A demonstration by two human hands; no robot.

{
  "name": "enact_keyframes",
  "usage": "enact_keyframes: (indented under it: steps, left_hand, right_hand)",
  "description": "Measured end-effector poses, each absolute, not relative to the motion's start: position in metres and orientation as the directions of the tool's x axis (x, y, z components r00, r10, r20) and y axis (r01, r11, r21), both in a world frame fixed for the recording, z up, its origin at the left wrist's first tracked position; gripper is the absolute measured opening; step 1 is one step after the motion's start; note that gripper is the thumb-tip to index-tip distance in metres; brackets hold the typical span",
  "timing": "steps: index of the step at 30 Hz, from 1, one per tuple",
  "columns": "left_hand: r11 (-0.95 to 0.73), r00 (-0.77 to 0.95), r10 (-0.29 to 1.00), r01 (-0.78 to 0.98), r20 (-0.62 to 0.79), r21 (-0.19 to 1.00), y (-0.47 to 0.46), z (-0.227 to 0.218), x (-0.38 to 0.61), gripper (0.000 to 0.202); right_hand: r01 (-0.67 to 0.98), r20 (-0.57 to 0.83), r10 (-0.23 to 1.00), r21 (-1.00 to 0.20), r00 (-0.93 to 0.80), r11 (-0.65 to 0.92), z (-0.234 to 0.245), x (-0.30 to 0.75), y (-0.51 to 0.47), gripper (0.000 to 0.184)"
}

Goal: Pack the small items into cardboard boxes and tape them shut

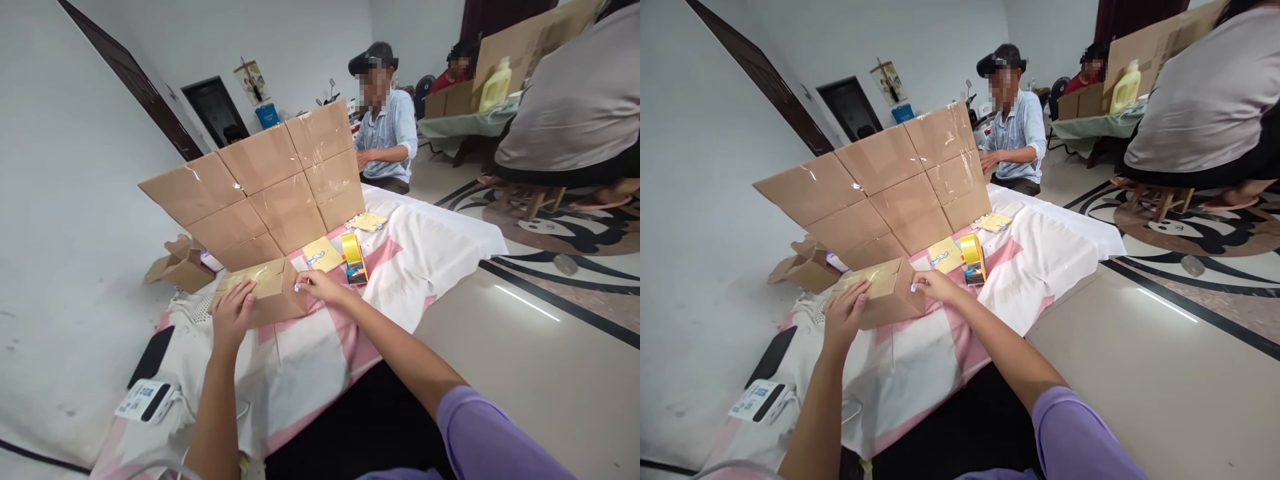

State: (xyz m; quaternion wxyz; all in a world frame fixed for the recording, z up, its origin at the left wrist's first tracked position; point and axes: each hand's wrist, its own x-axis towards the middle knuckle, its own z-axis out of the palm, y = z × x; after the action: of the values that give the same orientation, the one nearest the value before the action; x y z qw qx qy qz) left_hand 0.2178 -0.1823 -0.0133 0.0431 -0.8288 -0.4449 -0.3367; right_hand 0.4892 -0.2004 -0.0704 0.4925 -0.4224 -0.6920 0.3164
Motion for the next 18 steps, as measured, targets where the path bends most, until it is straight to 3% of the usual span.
enact_keyframes:
  steps: [7, 11, 16, 18]
  left_hand:
    - [-0.625, 0.377, 0.669, 0.752, 0.640, 0.209, -0.179, -0.015, 0.218, 0.042]
    - [-0.627, 0.371, 0.663, 0.750, 0.650, 0.211, -0.180, -0.015, 0.218, 0.040]
    - [-0.681, 0.388, 0.616, 0.700, 0.686, 0.216, -0.187, -0.015, 0.212, 0.040]
    - [-0.727, 0.408, 0.569, 0.655, 0.714, 0.205, -0.191, -0.019, 0.205, 0.037]
  right_hand:
    - [0.354, 0.338, 0.936, -0.867, -0.099, 0.351, -0.071, 0.484, -0.194, 0.010]
    - [0.389, 0.290, 0.957, -0.880, -0.010, 0.271, -0.067, 0.491, -0.193, 0.060]
    - [0.386, 0.304, 0.916, -0.837, -0.261, 0.388, -0.060, 0.474, -0.219, 0.136]
    - [0.409, 0.306, 0.914, -0.823, -0.266, 0.394, -0.062, 0.456, -0.232, 0.156]
